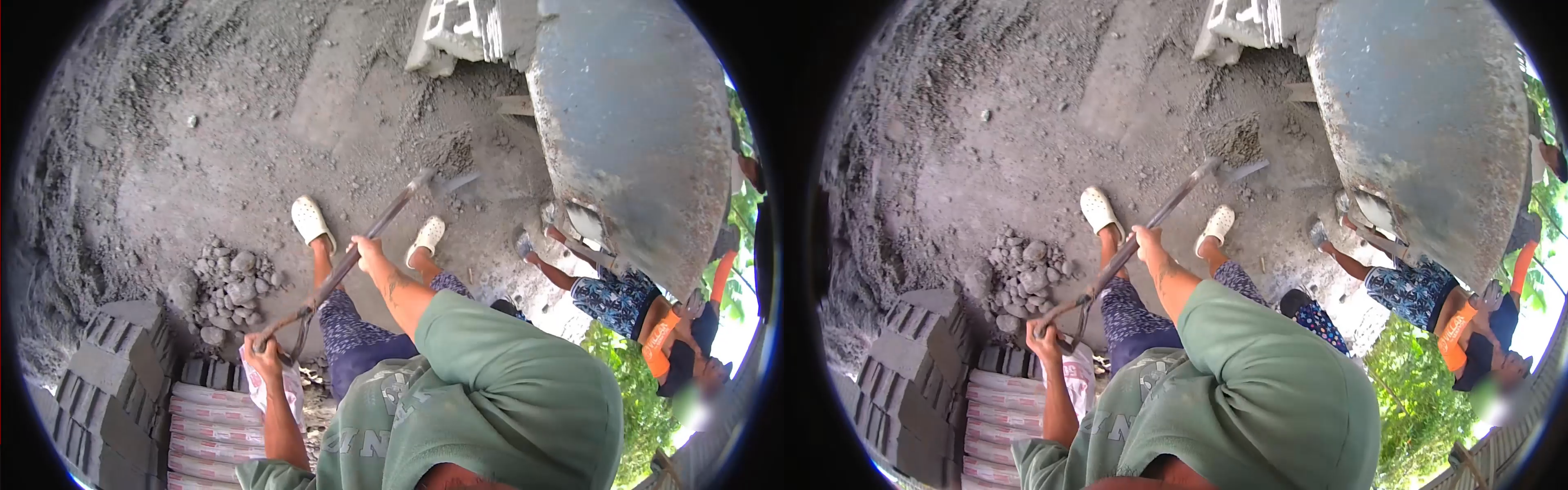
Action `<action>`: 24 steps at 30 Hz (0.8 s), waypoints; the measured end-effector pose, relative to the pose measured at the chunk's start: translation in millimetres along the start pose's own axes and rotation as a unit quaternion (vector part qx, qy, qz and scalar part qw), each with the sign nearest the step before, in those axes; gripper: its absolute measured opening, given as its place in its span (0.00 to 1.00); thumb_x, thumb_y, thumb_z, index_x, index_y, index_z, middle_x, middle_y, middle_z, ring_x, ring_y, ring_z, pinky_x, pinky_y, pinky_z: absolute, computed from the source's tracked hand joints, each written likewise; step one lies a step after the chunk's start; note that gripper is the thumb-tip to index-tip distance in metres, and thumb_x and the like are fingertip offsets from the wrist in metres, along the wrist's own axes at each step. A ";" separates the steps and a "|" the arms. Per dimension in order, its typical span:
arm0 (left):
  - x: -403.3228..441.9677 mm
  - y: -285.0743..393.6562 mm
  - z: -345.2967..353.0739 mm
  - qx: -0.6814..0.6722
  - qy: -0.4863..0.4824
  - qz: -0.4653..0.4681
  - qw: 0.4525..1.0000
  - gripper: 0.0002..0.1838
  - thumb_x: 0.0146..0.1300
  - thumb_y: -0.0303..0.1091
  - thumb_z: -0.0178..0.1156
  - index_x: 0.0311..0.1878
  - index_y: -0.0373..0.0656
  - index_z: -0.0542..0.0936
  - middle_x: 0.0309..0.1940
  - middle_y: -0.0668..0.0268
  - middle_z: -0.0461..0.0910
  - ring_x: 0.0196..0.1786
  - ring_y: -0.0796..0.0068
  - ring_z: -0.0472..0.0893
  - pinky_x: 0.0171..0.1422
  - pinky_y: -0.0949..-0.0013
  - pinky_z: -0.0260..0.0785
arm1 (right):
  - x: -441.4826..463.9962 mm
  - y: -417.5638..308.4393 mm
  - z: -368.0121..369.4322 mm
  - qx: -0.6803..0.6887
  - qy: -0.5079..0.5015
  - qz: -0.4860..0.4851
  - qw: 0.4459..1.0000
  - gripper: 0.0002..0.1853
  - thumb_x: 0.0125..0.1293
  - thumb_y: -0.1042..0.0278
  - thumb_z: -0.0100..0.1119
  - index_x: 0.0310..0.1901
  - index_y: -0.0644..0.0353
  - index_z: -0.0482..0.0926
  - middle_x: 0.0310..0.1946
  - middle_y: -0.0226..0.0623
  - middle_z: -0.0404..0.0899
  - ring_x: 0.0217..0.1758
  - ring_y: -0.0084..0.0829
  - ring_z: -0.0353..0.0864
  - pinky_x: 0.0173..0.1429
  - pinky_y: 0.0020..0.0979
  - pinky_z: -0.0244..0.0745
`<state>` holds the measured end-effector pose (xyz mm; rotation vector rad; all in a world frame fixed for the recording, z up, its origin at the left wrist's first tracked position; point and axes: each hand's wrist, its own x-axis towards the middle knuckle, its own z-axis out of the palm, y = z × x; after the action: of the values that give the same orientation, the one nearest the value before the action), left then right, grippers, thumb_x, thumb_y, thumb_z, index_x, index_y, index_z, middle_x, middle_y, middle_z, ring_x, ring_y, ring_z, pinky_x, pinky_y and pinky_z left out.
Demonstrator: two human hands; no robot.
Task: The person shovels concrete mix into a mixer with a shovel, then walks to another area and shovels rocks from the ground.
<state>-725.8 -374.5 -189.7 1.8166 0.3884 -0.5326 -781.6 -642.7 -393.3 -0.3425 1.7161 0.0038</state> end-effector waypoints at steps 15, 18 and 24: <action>-293.3 44.4 0.4 -0.104 0.452 0.193 0.865 0.06 0.45 0.25 0.50 0.29 0.36 0.67 0.12 0.66 0.70 0.13 0.76 0.68 0.20 0.76 0.60 | -330.1 -21.3 34.9 -0.260 -0.373 -0.123 0.882 0.19 0.51 0.80 0.58 0.41 0.66 0.59 0.24 0.40 0.70 0.22 0.30 0.73 0.21 0.32 0.71; -291.5 53.6 17.8 -0.189 0.360 0.271 0.873 0.08 0.46 0.27 0.52 0.31 0.33 0.70 0.17 0.63 0.71 0.15 0.74 0.71 0.21 0.75 0.65 | -381.6 -68.7 30.6 -0.231 -0.436 -0.207 0.844 0.19 0.51 0.79 0.58 0.41 0.64 0.59 0.24 0.39 0.69 0.22 0.29 0.72 0.23 0.31 0.71; -275.6 128.4 65.9 -0.269 0.218 0.322 0.881 0.16 0.49 0.32 0.54 0.37 0.29 0.75 0.17 0.64 0.70 0.18 0.72 0.73 0.26 0.72 0.69 | -500.1 -189.0 -32.1 -0.047 -0.500 -0.343 0.794 0.16 0.53 0.79 0.55 0.40 0.62 0.61 0.24 0.36 0.69 0.21 0.27 0.72 0.24 0.30 0.71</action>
<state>-902.8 -475.2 45.5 1.3814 0.1787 0.4287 -702.9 -717.4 131.1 -0.8491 0.4700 -0.2258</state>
